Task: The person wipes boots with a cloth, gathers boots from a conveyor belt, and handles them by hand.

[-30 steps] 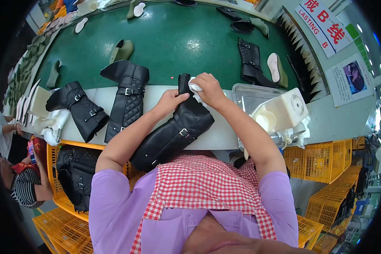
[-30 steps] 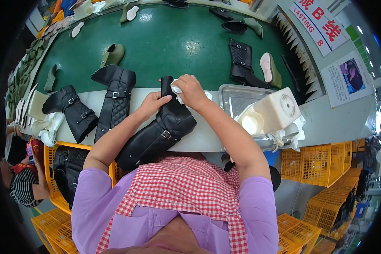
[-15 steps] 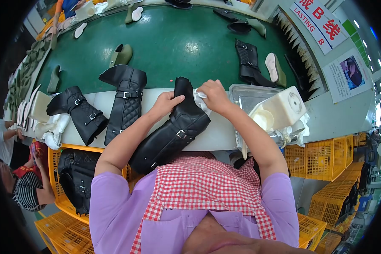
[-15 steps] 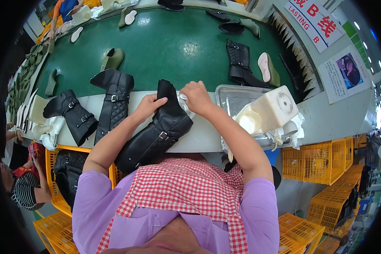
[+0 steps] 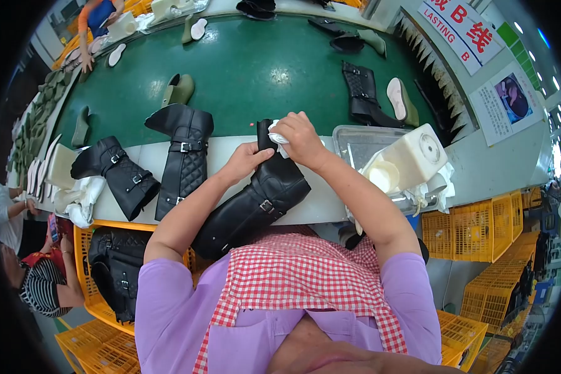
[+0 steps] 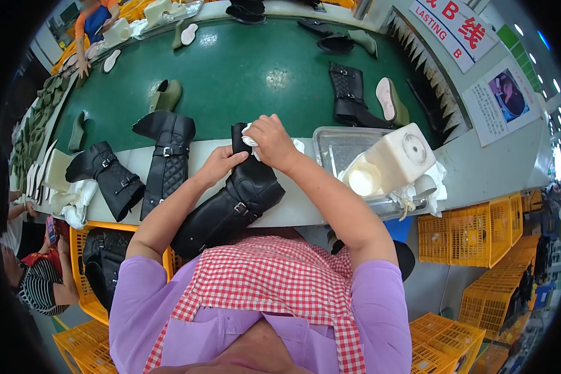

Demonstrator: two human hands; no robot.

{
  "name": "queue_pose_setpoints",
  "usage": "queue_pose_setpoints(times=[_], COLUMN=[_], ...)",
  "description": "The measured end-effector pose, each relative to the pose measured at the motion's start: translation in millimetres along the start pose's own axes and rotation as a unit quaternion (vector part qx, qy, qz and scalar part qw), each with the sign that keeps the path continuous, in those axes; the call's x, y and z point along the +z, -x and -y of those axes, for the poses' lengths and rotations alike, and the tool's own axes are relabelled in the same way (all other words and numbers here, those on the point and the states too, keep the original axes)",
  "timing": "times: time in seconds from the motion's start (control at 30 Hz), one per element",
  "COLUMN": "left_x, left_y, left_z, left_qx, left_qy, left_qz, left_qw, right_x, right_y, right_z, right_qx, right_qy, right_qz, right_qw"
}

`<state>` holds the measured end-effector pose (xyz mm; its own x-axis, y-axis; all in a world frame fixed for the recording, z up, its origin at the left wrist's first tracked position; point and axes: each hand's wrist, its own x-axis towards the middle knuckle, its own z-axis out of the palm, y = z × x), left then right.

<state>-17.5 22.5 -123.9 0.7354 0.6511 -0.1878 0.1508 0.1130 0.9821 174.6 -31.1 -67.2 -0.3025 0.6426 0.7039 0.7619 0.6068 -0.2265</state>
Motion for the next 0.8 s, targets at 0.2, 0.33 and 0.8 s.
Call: queue_pose_setpoints(times=[0.2, 0.33, 0.8], left_x=[-3, -3, -5], left_y=[-2, -5, 1], left_z=[1, 13, -8], left_qx=[-0.015, 0.009, -0.026], left_qy=[-0.04, -0.011, -0.048], left_qz=[0.019, 0.016, -0.028], left_qw=[0.999, 1.0, 0.998], right_x=[-3, -9, -28], right_y=[14, 21, -8], right_z=[-7, -10, 21], right_qx=[0.012, 0.021, 0.005], right_qy=[-0.028, -0.022, 0.0], right_qz=[0.041, 0.109, -0.027], right_qw=[0.999, 0.994, 1.0])
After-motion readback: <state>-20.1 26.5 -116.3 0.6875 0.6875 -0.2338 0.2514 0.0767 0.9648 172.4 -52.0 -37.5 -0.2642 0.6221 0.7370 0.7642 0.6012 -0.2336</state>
